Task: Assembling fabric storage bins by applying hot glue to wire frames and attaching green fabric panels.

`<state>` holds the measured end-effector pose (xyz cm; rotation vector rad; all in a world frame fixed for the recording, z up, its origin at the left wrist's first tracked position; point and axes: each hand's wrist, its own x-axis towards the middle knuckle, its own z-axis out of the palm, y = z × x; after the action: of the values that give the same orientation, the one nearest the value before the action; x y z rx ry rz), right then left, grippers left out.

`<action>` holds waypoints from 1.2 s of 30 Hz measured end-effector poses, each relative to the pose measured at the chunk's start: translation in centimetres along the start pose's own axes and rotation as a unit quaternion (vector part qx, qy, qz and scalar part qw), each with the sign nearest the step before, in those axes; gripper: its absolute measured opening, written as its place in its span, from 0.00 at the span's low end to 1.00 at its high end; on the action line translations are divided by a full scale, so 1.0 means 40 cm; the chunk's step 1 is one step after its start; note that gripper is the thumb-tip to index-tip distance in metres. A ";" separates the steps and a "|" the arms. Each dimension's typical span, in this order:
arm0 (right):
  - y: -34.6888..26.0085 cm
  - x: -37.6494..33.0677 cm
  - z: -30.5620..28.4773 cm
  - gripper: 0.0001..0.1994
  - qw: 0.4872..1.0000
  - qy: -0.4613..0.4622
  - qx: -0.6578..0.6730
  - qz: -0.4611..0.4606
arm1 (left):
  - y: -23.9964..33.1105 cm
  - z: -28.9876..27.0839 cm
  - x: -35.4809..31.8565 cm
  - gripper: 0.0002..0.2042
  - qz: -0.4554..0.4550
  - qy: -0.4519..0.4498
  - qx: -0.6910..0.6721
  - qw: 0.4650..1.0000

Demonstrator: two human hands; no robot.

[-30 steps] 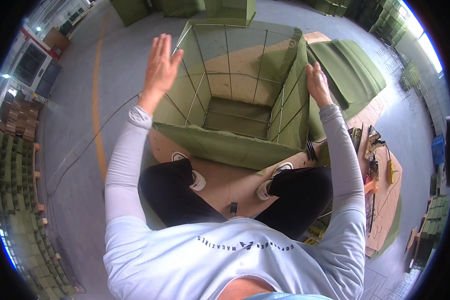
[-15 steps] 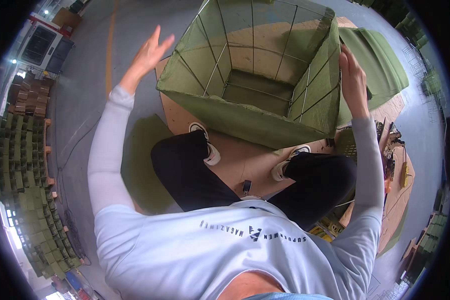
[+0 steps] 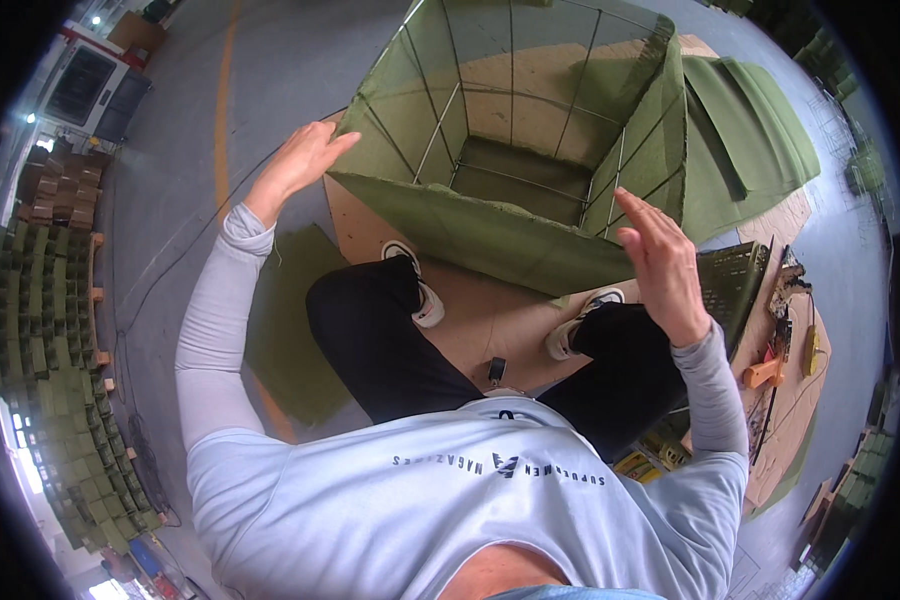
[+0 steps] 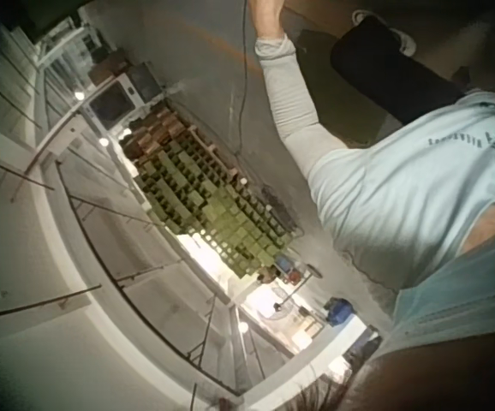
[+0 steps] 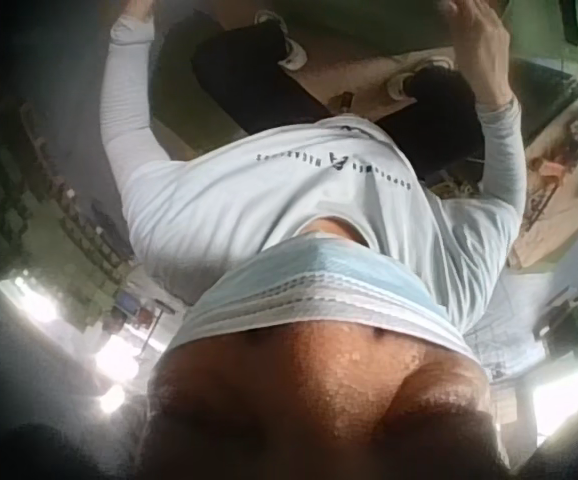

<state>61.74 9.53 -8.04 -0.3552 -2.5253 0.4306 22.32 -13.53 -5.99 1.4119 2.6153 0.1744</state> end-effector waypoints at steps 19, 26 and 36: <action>-0.273 0.634 0.437 0.04 0.845 -0.163 -0.098 -0.500 | 0.131 0.064 -0.109 0.06 -0.153 0.321 -0.052 0.933; -0.238 0.658 0.471 0.05 0.787 -0.078 -0.076 -0.607 | 0.142 0.060 -0.105 0.07 -0.141 0.312 -0.016 0.939; -0.248 0.648 0.481 0.05 0.789 -0.068 -0.053 -0.608 | 0.138 0.062 -0.106 0.07 -0.139 0.326 -0.036 0.934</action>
<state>28.33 4.77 -7.44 1.2650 -2.3199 -0.2216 29.62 -14.00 -7.06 1.0625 3.2443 0.8174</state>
